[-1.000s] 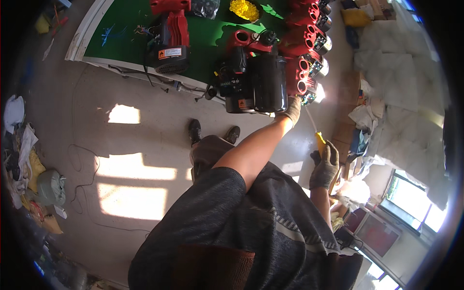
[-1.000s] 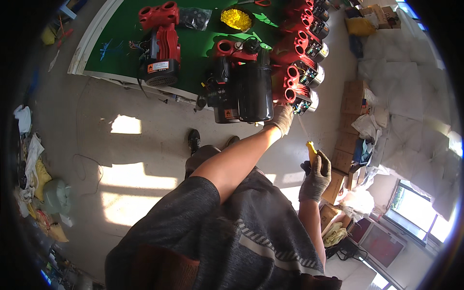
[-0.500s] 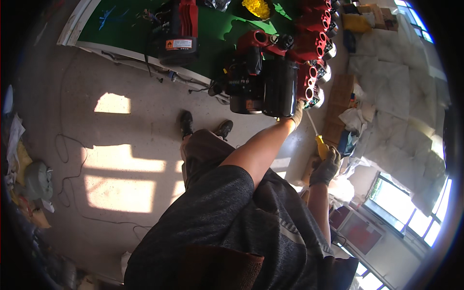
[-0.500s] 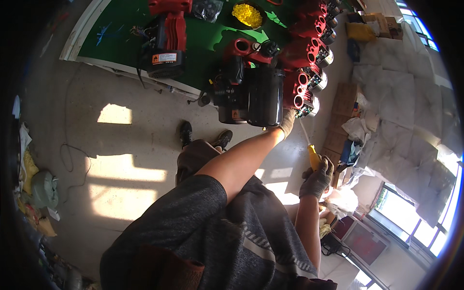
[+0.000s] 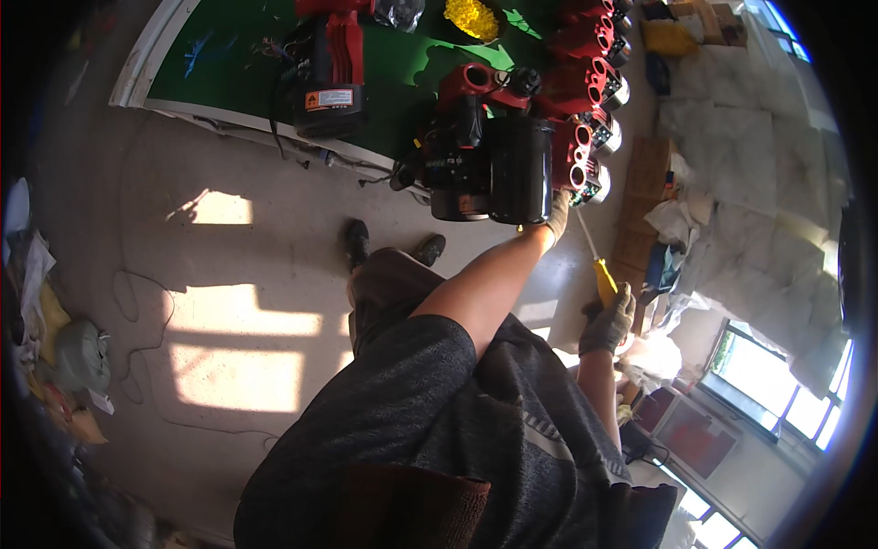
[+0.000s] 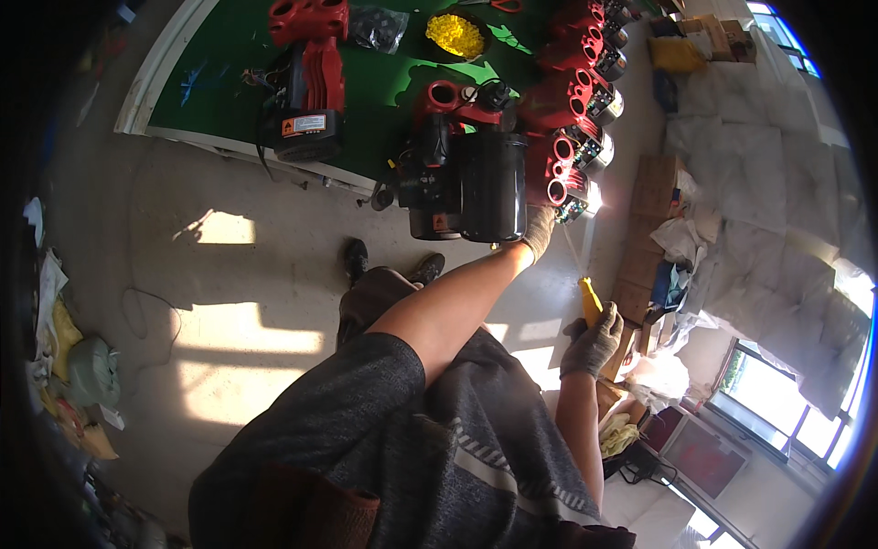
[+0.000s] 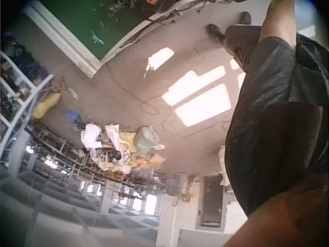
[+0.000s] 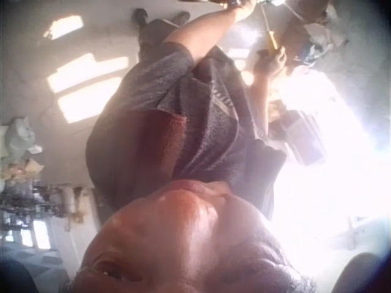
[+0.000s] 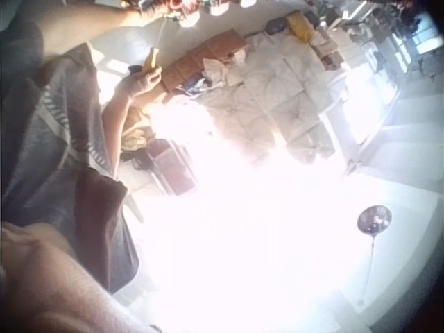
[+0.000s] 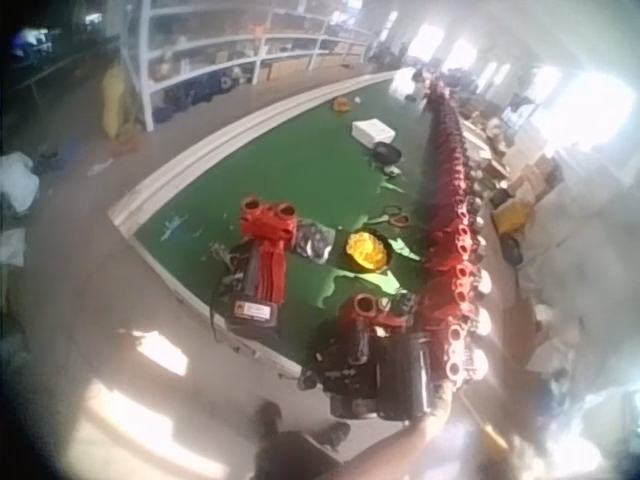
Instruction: The person works on the wiring inside a water pump motor using a screwdriver, handling a small component and securing connections within the terminal box.
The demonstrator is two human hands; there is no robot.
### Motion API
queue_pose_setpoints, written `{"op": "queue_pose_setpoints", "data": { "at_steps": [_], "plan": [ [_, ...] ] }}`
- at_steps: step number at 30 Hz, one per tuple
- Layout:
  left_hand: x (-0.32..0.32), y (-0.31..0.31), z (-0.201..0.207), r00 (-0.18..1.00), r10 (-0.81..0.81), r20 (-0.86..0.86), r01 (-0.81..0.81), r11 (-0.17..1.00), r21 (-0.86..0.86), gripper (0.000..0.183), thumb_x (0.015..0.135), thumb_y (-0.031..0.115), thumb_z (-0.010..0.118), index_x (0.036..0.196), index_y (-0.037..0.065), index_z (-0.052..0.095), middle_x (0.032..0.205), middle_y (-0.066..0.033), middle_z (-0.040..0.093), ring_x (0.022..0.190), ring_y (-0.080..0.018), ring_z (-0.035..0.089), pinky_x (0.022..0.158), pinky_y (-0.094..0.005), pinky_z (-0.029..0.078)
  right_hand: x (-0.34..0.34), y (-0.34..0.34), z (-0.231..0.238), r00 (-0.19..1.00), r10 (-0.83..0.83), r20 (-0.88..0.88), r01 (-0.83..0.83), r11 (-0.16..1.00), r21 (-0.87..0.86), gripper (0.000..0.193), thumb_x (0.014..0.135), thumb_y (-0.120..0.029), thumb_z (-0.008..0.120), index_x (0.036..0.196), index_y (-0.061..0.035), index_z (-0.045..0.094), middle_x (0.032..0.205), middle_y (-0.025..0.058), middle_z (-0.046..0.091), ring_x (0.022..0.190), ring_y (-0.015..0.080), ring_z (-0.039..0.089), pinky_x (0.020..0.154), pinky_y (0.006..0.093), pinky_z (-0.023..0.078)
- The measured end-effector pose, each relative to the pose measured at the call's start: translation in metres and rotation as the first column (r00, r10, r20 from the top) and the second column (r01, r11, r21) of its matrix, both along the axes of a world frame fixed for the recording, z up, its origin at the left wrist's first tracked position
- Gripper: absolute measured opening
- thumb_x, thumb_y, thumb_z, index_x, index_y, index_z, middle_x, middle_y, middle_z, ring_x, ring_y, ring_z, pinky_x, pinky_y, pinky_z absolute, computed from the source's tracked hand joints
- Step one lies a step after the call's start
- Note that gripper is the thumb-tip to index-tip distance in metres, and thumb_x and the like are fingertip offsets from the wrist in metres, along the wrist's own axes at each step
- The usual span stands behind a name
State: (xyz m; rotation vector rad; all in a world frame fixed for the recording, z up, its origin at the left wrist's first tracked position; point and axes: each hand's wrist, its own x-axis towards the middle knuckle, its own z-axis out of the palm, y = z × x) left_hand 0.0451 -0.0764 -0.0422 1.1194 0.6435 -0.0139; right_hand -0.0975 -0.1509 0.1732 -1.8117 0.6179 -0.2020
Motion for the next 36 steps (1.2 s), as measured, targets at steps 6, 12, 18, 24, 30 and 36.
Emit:
{"op": "queue_pose_setpoints", "data": {
  "at_steps": [6, 12, 18, 24, 30, 36],
  "plan": [
    [0.006, -0.012, -0.013, 0.997, 0.061, 0.052, -0.058, 0.997, -0.057, 0.070, 0.097, 0.051, 0.053, 0.150, 0.006, 0.041, 0.156, -0.0156, 0.040, 0.146, -0.0297, 0.033, 0.120, -0.0396, 0.025, -0.003, -0.002, 0.011, 0.959, -0.045, -0.281, 0.026, 0.997, -0.071, 0.028, 0.101, -0.044, 0.052, 0.104, -0.0161, 0.055, 0.067, 0.0020, 0.051, 0.039, 0.0106, 0.038, 0.034, 0.0249, 0.027],
    [0.016, -0.029, -0.035, 0.981, 0.156, 0.112, -0.138, 0.978, -0.156, 0.068, 0.098, 0.048, 0.053, 0.149, 0.005, 0.041, 0.156, -0.0159, 0.040, 0.145, -0.0295, 0.034, 0.120, -0.0395, 0.025, -0.006, 0.002, 0.009, 0.977, 0.003, -0.214, -0.015, 0.999, -0.051, 0.024, 0.101, -0.040, 0.054, 0.107, -0.0169, 0.055, 0.067, 0.0026, 0.051, 0.042, 0.0099, 0.037, 0.036, 0.0255, 0.028],
    [0.035, -0.060, -0.072, 0.931, 0.309, 0.194, -0.235, 0.915, -0.328, 0.065, 0.099, 0.045, 0.052, 0.149, 0.005, 0.041, 0.155, -0.0161, 0.041, 0.145, -0.0293, 0.034, 0.120, -0.0395, 0.026, -0.006, 0.004, 0.010, 0.973, -0.003, -0.230, -0.001, 1.000, -0.018, 0.024, 0.100, -0.039, 0.055, 0.107, -0.0160, 0.055, 0.067, 0.0030, 0.051, 0.042, 0.0100, 0.038, 0.037, 0.0261, 0.029],
    [0.047, -0.079, -0.102, 0.946, 0.248, 0.211, -0.142, 0.896, -0.420, 0.064, 0.099, 0.043, 0.052, 0.149, 0.004, 0.040, 0.156, -0.0160, 0.039, 0.147, -0.0283, 0.031, 0.121, -0.0389, 0.023, -0.006, -0.003, 0.008, 0.975, 0.010, -0.222, -0.014, 1.000, -0.016, 0.028, 0.099, -0.043, 0.054, 0.102, -0.0159, 0.054, 0.065, 0.0015, 0.050, 0.040, 0.0102, 0.037, 0.035, 0.0260, 0.027],
    [0.043, -0.072, -0.084, 0.943, 0.272, 0.191, -0.171, 0.889, -0.424, 0.055, 0.097, 0.034, 0.057, 0.142, 0.004, 0.047, 0.144, -0.0137, 0.052, 0.131, -0.0280, 0.049, 0.111, -0.0407, 0.038, -0.003, -0.016, 0.006, 0.963, -0.005, -0.268, -0.013, 0.998, -0.067, 0.030, 0.099, -0.044, 0.055, 0.100, -0.0148, 0.056, 0.059, -0.0004, 0.046, 0.038, 0.0104, 0.037, 0.033, 0.0265, 0.027],
    [0.028, -0.043, -0.053, 0.958, 0.238, 0.163, -0.173, 0.926, -0.334, 0.050, 0.097, 0.031, 0.058, 0.138, 0.004, 0.049, 0.139, -0.0126, 0.054, 0.125, -0.0265, 0.051, 0.107, -0.0403, 0.041, -0.001, -0.016, 0.004, 0.964, 0.012, -0.265, -0.023, 0.999, -0.039, 0.029, 0.099, -0.043, 0.055, 0.101, -0.0142, 0.057, 0.058, -0.0001, 0.046, 0.037, 0.0110, 0.037, 0.032, 0.0267, 0.028]
  ]
}}
